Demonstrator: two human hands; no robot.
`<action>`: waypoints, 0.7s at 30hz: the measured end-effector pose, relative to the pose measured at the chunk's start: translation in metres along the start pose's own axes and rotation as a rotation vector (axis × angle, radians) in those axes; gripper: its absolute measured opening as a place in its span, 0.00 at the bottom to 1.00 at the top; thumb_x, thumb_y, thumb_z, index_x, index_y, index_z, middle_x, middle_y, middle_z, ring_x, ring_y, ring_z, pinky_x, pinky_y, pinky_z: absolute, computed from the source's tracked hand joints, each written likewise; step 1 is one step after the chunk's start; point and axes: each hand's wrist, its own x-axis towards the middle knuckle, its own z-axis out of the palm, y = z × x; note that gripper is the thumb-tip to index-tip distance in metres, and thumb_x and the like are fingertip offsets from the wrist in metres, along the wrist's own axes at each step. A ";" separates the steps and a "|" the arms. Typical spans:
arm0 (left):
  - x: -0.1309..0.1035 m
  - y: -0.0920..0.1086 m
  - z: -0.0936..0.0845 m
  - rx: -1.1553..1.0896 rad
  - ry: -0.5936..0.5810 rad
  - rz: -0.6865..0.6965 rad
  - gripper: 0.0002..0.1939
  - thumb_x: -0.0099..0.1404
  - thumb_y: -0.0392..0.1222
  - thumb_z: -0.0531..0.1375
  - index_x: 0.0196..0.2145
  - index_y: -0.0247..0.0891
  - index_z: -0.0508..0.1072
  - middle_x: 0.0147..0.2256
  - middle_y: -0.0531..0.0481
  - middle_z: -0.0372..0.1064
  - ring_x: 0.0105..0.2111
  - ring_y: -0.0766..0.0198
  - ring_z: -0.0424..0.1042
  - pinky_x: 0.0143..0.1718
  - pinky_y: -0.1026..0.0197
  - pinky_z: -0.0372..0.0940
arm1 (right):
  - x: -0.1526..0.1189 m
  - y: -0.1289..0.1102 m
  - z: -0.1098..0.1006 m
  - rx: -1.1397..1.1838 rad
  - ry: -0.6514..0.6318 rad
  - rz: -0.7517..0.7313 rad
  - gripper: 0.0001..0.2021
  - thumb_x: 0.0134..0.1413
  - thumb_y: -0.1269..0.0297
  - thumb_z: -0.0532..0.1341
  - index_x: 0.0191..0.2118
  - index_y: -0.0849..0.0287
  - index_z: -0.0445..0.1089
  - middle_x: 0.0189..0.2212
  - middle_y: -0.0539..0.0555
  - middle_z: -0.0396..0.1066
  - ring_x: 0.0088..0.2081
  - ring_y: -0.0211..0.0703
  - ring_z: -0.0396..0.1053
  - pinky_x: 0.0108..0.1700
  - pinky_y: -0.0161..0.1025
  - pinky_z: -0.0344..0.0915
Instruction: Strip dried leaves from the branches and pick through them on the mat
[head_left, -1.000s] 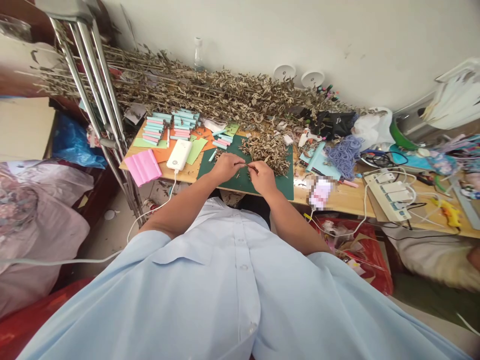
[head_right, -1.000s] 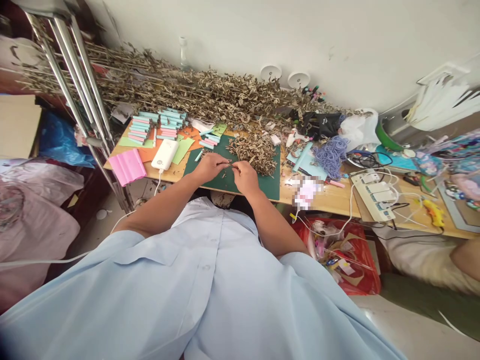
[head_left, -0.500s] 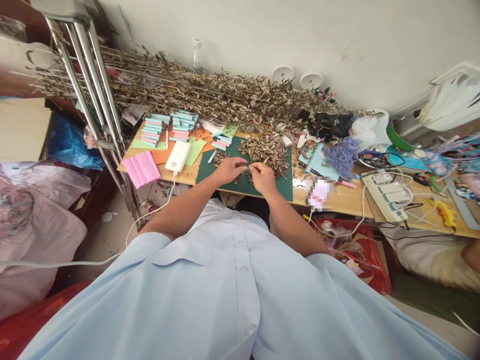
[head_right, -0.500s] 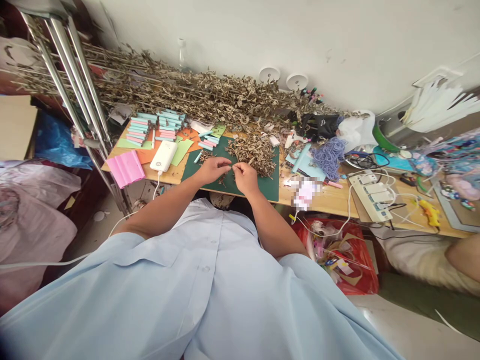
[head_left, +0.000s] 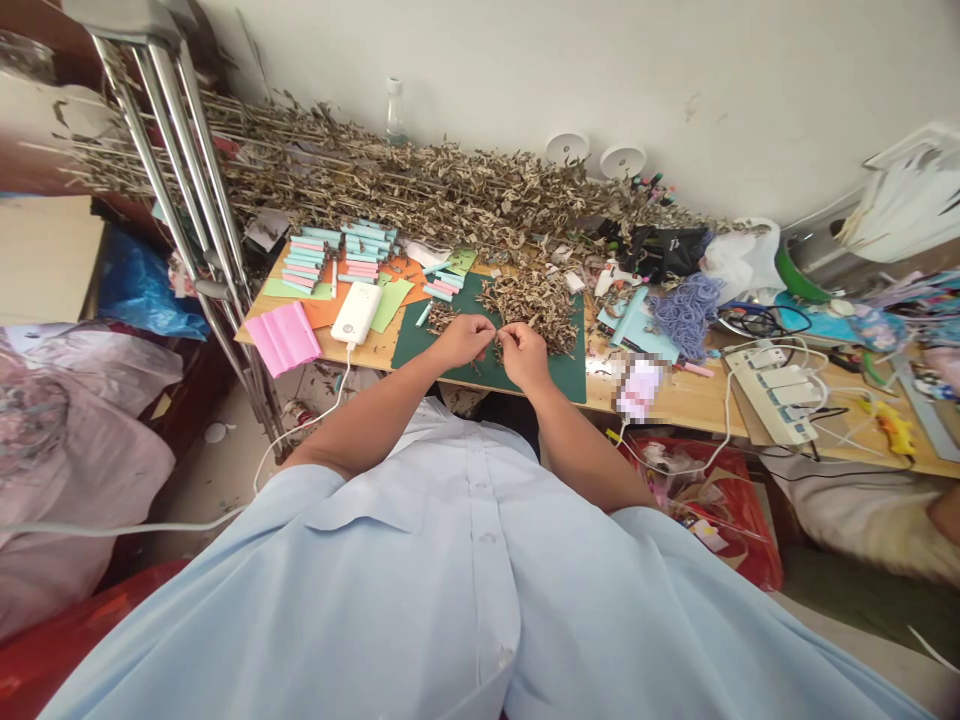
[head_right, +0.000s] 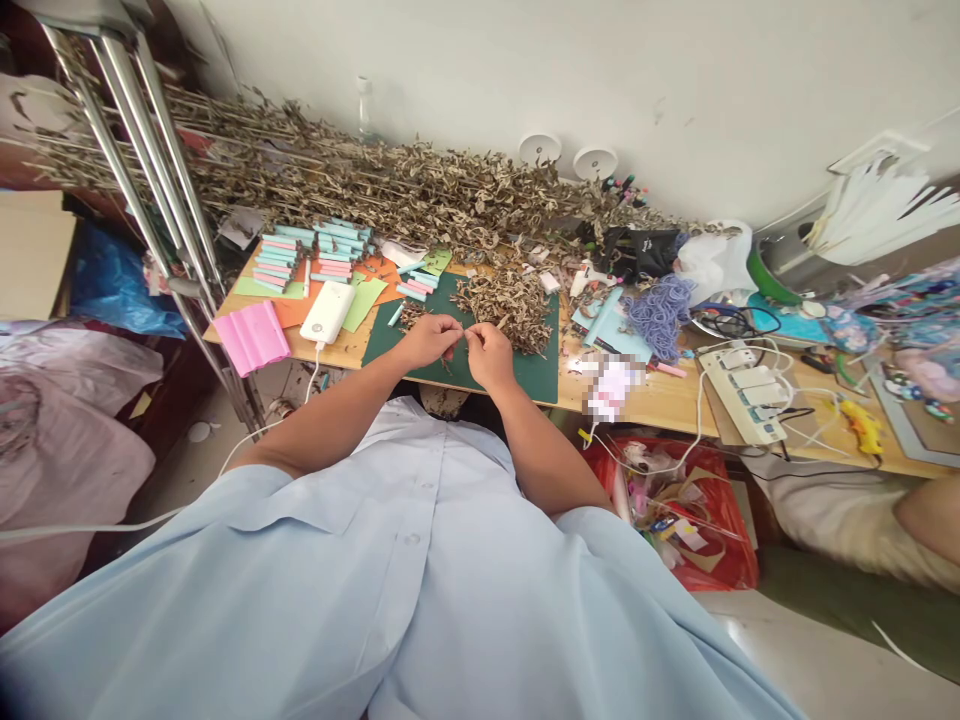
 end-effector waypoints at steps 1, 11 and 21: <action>0.000 0.001 0.001 -0.027 -0.011 -0.010 0.09 0.67 0.38 0.56 0.30 0.36 0.73 0.19 0.53 0.68 0.20 0.66 0.69 0.24 0.66 0.61 | 0.000 -0.001 0.000 0.011 -0.006 0.021 0.08 0.60 0.58 0.58 0.34 0.54 0.71 0.25 0.51 0.71 0.33 0.46 0.70 0.40 0.41 0.66; 0.003 0.001 0.004 -0.166 -0.063 -0.064 0.09 0.66 0.37 0.58 0.27 0.37 0.69 0.17 0.55 0.64 0.15 0.69 0.63 0.21 0.65 0.60 | -0.003 -0.013 -0.003 0.111 0.022 0.126 0.09 0.61 0.55 0.58 0.32 0.53 0.67 0.17 0.46 0.65 0.23 0.43 0.65 0.34 0.40 0.65; 0.006 -0.003 0.003 -0.318 0.027 -0.232 0.04 0.64 0.36 0.61 0.30 0.36 0.73 0.20 0.53 0.69 0.19 0.66 0.71 0.23 0.65 0.64 | 0.006 0.004 -0.009 0.149 0.090 0.156 0.08 0.61 0.58 0.58 0.31 0.52 0.67 0.16 0.45 0.65 0.21 0.42 0.64 0.31 0.39 0.64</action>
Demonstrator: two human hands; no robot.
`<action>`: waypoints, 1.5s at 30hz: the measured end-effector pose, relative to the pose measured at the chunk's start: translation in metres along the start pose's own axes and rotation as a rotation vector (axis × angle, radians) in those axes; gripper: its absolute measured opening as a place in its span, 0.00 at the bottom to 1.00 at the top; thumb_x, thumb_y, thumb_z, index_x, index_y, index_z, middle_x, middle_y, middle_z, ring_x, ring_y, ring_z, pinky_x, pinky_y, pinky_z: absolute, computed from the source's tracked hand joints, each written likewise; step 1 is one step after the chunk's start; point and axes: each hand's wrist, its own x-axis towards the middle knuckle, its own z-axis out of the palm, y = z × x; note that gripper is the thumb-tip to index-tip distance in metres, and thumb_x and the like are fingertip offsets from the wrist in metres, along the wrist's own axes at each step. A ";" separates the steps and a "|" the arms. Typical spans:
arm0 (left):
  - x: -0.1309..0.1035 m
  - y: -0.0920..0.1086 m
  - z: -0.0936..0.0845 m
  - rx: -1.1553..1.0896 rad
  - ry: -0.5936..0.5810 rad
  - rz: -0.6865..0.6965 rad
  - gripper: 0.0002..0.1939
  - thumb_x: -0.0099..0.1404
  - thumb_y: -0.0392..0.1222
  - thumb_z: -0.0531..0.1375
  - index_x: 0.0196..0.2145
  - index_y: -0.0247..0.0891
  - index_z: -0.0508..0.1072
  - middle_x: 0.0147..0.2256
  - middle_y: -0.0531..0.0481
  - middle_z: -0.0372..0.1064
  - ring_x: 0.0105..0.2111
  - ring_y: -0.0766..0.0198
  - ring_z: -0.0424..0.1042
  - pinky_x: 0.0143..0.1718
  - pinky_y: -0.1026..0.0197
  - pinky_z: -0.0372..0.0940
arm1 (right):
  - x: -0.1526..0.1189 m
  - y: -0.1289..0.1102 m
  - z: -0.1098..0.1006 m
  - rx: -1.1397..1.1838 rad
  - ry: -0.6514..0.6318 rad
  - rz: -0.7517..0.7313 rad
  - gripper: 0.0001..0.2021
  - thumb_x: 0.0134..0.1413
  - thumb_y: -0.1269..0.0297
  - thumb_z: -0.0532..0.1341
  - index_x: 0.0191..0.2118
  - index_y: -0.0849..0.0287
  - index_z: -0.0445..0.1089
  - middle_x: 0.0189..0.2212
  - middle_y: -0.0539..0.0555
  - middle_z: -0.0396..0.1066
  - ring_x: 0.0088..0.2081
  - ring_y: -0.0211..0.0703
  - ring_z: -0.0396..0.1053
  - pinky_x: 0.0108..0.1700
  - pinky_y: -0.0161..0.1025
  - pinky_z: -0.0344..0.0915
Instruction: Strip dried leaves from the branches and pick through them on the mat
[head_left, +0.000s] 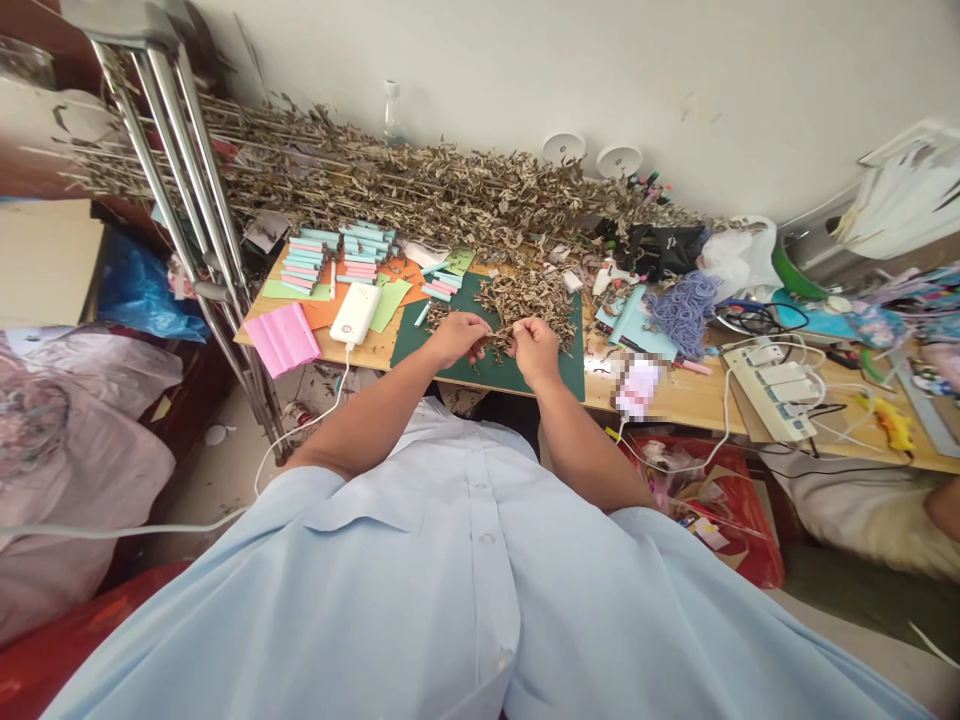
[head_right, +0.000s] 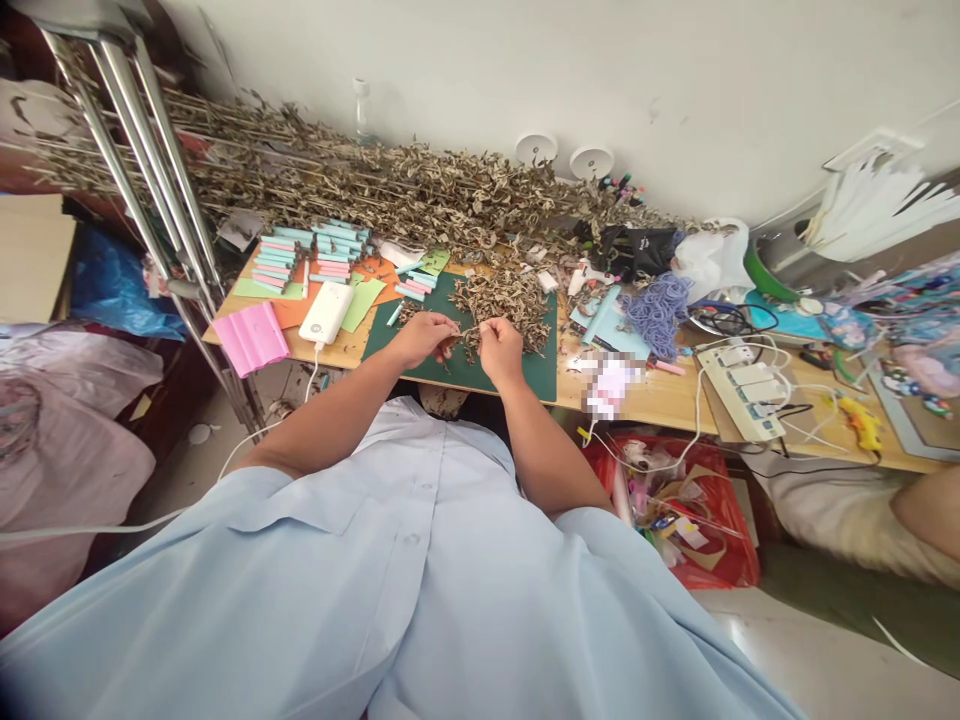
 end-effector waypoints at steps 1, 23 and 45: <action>0.002 -0.001 -0.001 -0.045 0.013 -0.013 0.03 0.64 0.36 0.61 0.31 0.36 0.72 0.21 0.53 0.69 0.20 0.66 0.71 0.25 0.64 0.66 | 0.002 0.001 0.000 0.001 -0.015 -0.002 0.08 0.61 0.58 0.58 0.31 0.53 0.68 0.16 0.45 0.65 0.21 0.42 0.64 0.32 0.39 0.64; 0.007 -0.007 0.006 -0.038 0.018 0.082 0.07 0.60 0.35 0.62 0.26 0.32 0.76 0.20 0.52 0.70 0.17 0.71 0.65 0.20 0.67 0.64 | 0.003 -0.007 0.009 -0.065 -0.021 -0.097 0.10 0.58 0.56 0.58 0.33 0.56 0.71 0.26 0.51 0.73 0.32 0.45 0.70 0.39 0.41 0.65; 0.017 0.000 -0.026 0.316 0.201 0.180 0.05 0.65 0.37 0.59 0.31 0.37 0.73 0.29 0.48 0.75 0.26 0.64 0.72 0.29 0.63 0.66 | -0.006 -0.014 -0.015 0.023 -0.158 -0.003 0.09 0.57 0.57 0.62 0.33 0.56 0.74 0.17 0.46 0.66 0.20 0.39 0.63 0.28 0.37 0.61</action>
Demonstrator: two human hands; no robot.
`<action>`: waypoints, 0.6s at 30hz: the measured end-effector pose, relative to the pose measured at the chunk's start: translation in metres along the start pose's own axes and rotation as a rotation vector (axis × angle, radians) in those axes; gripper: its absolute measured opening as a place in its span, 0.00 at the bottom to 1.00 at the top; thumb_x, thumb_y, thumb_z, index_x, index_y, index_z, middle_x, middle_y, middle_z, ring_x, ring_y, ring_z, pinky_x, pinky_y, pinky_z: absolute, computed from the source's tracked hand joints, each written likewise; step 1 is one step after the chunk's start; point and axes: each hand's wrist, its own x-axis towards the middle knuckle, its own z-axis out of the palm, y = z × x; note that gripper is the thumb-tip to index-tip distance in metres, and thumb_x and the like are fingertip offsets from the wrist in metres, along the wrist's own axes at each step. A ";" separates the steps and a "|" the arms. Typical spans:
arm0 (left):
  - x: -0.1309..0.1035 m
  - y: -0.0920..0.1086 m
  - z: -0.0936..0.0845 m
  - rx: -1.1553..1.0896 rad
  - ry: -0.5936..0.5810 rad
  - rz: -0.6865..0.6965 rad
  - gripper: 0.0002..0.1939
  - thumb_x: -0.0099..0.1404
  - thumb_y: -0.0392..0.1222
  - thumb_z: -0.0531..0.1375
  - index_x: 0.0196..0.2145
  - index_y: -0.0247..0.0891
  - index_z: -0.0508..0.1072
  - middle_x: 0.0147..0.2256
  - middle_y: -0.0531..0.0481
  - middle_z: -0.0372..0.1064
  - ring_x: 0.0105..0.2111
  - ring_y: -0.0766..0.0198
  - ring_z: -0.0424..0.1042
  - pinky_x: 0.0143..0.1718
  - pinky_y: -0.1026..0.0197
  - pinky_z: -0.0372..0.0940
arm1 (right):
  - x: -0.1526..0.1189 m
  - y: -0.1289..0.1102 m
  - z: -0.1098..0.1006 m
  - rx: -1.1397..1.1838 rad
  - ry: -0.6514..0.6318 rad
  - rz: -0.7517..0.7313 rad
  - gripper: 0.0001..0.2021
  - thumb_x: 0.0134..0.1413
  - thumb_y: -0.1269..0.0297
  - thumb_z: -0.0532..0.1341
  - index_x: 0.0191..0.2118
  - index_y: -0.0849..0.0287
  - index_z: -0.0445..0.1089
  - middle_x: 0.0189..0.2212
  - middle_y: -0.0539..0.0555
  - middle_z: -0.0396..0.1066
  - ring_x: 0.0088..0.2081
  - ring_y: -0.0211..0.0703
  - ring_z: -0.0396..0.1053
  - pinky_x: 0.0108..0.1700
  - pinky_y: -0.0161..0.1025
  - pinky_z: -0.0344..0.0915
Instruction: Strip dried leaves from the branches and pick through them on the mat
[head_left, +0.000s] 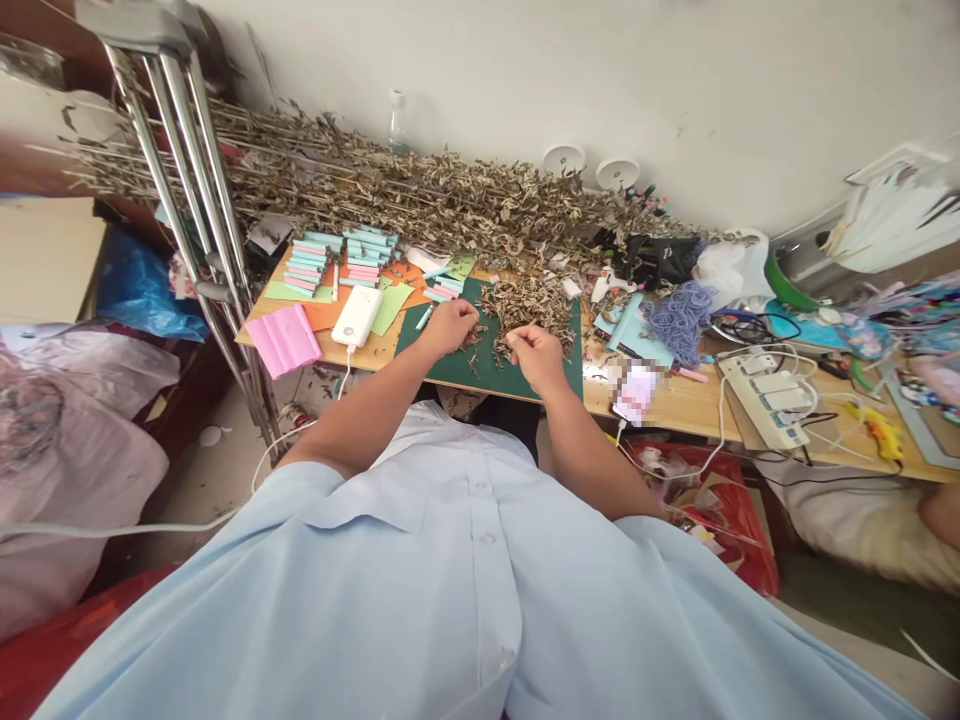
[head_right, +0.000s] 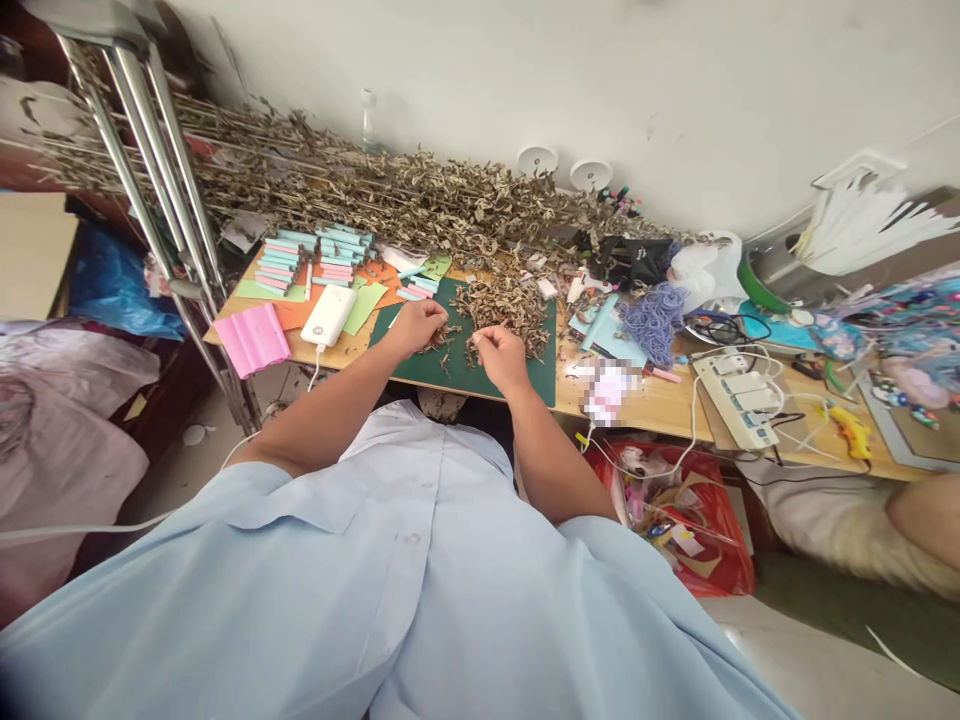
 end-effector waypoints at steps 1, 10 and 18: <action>0.005 -0.001 -0.005 0.161 0.048 0.071 0.06 0.65 0.37 0.57 0.31 0.37 0.73 0.30 0.48 0.76 0.29 0.62 0.72 0.33 0.62 0.66 | -0.007 0.000 -0.002 -0.034 -0.089 -0.008 0.09 0.57 0.57 0.63 0.33 0.57 0.75 0.17 0.46 0.67 0.21 0.39 0.64 0.29 0.37 0.62; 0.022 -0.027 -0.008 0.887 0.012 0.274 0.14 0.71 0.39 0.55 0.41 0.35 0.80 0.44 0.37 0.76 0.47 0.50 0.72 0.50 0.53 0.64 | -0.055 0.038 0.010 -0.532 -0.548 -0.301 0.09 0.58 0.71 0.63 0.38 0.56 0.82 0.39 0.56 0.81 0.39 0.46 0.77 0.46 0.40 0.70; 0.007 -0.028 0.006 0.819 -0.084 0.577 0.14 0.67 0.45 0.62 0.48 0.42 0.82 0.58 0.40 0.72 0.63 0.41 0.61 0.62 0.38 0.54 | -0.061 0.047 -0.003 -0.598 -0.443 -0.308 0.11 0.62 0.66 0.61 0.44 0.51 0.81 0.44 0.54 0.82 0.46 0.50 0.78 0.51 0.45 0.72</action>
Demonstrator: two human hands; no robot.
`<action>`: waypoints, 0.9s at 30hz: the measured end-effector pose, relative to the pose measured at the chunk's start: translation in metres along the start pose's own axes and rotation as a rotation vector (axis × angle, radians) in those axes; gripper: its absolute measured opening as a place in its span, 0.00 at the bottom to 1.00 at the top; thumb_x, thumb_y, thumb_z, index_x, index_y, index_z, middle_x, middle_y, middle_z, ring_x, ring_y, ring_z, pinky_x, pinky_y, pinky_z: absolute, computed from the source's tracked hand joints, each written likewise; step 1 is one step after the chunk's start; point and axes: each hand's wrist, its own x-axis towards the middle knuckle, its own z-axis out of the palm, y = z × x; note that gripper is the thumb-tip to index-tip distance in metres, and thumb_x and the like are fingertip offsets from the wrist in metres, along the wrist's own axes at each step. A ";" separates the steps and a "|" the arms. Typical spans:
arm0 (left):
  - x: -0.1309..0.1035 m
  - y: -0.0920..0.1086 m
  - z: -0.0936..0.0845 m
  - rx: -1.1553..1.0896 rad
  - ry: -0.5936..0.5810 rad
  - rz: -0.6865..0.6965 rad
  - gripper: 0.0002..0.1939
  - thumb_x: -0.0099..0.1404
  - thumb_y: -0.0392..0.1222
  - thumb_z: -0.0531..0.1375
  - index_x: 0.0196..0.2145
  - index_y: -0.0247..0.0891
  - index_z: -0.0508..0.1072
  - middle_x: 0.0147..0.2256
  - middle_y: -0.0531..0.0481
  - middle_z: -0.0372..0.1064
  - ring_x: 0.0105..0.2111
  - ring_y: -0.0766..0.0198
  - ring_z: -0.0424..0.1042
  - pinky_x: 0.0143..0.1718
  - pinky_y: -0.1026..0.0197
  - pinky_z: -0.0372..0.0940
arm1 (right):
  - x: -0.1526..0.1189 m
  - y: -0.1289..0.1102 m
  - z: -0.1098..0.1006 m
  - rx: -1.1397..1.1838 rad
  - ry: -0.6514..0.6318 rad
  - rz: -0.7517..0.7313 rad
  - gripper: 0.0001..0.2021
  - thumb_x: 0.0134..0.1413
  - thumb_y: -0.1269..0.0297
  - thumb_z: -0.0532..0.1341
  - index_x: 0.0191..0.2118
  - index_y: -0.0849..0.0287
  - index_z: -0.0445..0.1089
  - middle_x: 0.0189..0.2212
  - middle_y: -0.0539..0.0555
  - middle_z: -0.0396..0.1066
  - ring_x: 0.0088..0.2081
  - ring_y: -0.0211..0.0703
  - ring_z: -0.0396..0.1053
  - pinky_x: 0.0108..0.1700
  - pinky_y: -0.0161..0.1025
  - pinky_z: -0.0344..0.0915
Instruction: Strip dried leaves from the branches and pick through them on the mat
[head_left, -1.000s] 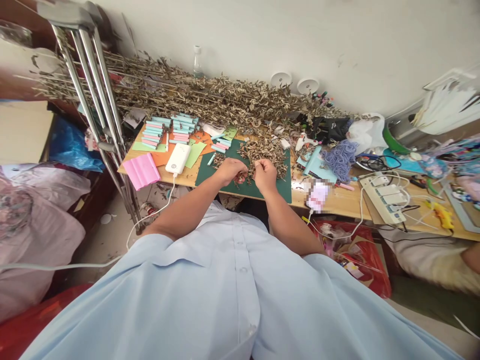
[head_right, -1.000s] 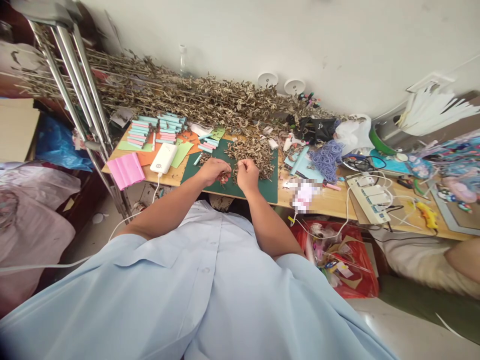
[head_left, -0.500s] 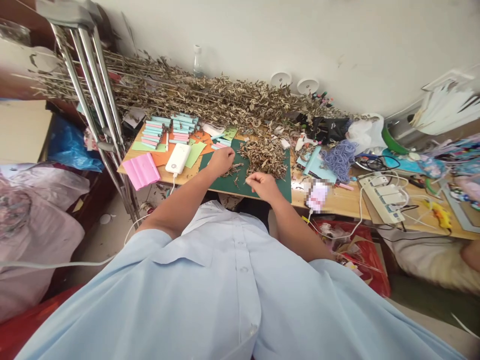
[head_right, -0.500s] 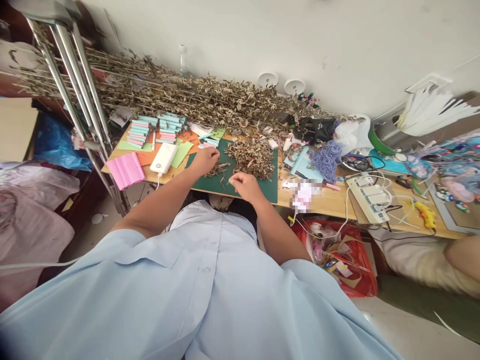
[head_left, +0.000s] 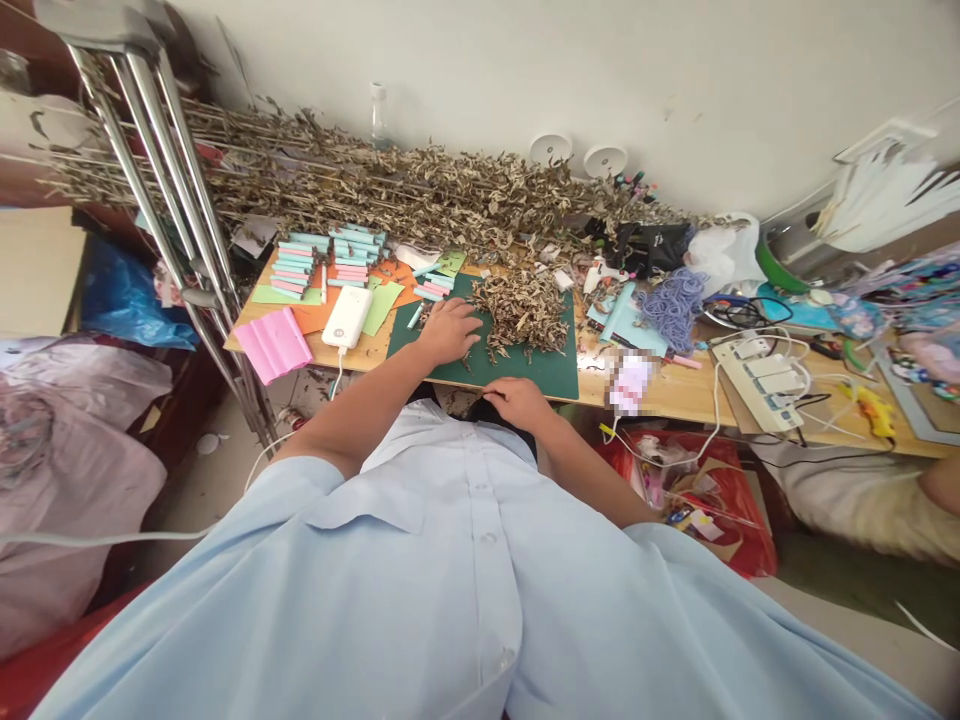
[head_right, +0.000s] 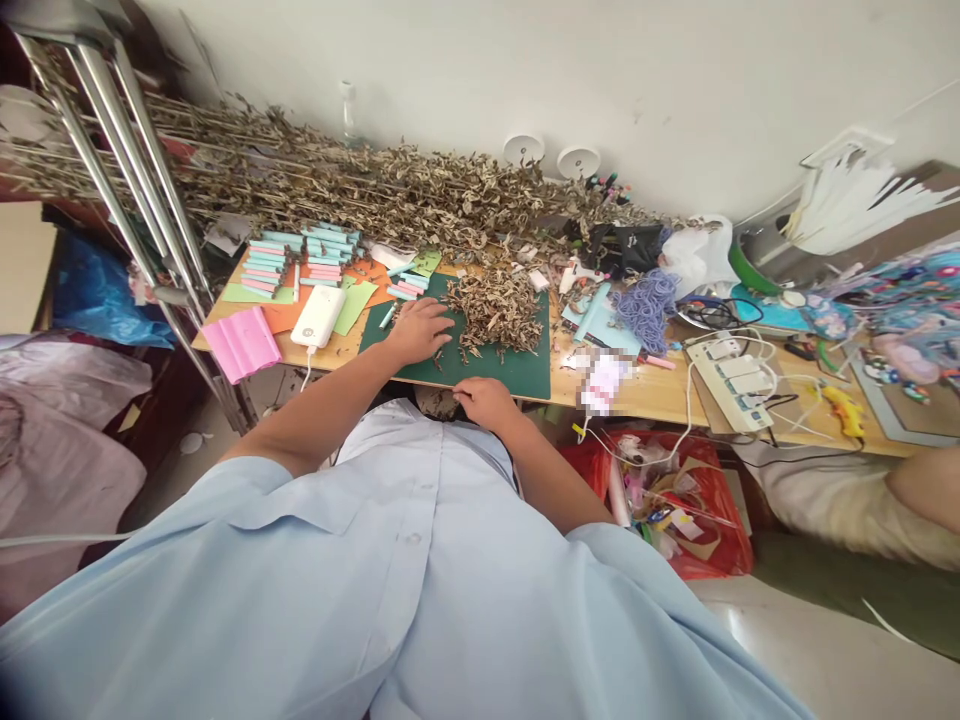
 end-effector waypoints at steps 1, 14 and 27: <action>-0.001 0.001 0.001 -0.007 -0.039 0.040 0.14 0.66 0.44 0.63 0.47 0.43 0.83 0.58 0.40 0.72 0.65 0.40 0.60 0.63 0.38 0.53 | 0.000 0.001 -0.003 0.014 0.072 0.018 0.11 0.63 0.65 0.60 0.45 0.51 0.81 0.44 0.54 0.81 0.47 0.50 0.78 0.53 0.45 0.72; -0.007 0.008 0.000 -0.043 -0.020 0.005 0.15 0.66 0.40 0.59 0.45 0.42 0.84 0.55 0.41 0.76 0.67 0.41 0.59 0.66 0.36 0.52 | 0.048 0.031 -0.018 -0.054 0.446 0.370 0.13 0.63 0.56 0.61 0.43 0.56 0.79 0.39 0.60 0.79 0.42 0.53 0.74 0.47 0.46 0.68; 0.009 0.034 -0.001 -0.250 0.066 -0.121 0.16 0.68 0.40 0.62 0.52 0.41 0.80 0.49 0.41 0.79 0.55 0.49 0.72 0.59 0.47 0.60 | 0.052 0.012 -0.024 0.200 0.596 0.231 0.17 0.66 0.50 0.57 0.39 0.56 0.77 0.33 0.56 0.78 0.35 0.47 0.73 0.44 0.42 0.68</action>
